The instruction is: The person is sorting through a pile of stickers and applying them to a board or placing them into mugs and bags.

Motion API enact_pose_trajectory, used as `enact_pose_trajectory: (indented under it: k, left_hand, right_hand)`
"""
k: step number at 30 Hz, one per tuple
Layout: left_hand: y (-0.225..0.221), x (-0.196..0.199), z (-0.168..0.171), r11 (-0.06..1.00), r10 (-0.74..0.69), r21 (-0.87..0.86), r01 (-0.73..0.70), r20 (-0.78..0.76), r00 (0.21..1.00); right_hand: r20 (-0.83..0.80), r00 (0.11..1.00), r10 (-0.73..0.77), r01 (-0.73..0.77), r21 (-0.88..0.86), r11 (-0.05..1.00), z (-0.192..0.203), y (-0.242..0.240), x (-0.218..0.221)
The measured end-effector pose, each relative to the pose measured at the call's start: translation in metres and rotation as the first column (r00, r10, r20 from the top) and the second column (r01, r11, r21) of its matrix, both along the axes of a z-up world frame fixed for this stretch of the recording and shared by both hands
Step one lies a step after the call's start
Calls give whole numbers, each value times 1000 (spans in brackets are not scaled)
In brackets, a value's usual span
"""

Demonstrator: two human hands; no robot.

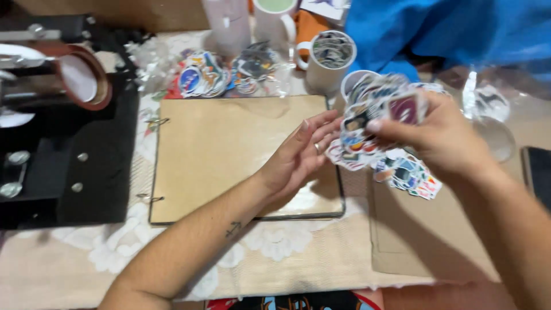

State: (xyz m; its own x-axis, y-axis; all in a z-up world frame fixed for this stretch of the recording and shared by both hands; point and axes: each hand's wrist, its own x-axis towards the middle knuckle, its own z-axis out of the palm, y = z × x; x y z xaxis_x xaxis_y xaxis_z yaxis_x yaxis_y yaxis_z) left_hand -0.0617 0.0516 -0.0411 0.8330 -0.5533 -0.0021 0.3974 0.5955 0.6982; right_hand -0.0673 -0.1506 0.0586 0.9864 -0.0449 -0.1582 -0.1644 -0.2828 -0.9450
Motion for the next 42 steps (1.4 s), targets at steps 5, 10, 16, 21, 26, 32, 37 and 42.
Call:
enact_pose_trajectory:
  k: [5, 10, 16, 21, 26, 32, 37, 42]
  left_hand:
    - [55, -1, -63, 990, 115, -69, -126, -143, 983]
    - [85, -8, -73, 984, 167, -26, -177, -219, 961]
    - [88, -10, -61, 981, 195, 32, -193, -218, 956]
    - [90, -2, -59, 980, 186, -30, -198, -229, 955]
    - [92, 8, -74, 985, 152, -36, -167, -265, 952]
    - [92, 9, -75, 992, 119, -16, -127, -254, 960]
    - [95, 6, -73, 988, 138, -25, -151, -293, 946]
    - [94, 3, -77, 986, 157, -11, -169, -310, 938]
  right_hand:
    - [29, 992, 120, -123, 262, 957, -89, 89, 18]
    - [116, 948, 296, -245, -325, 913, -117, 113, 25]
    - [122, 928, 352, -288, -363, 886, -105, 111, 25]
    - [489, 800, 347, -138, -413, 900, -109, 96, 10]
    - [625, 531, 572, -37, -658, 752, -110, 111, -10]
    - [568, 487, 664, 114, -794, 597, -132, 127, -7]
    - [613, 387, 689, 250, -789, 561, -133, 128, -10]
    - [693, 422, 585, 234, -707, 668, -145, 112, -15]
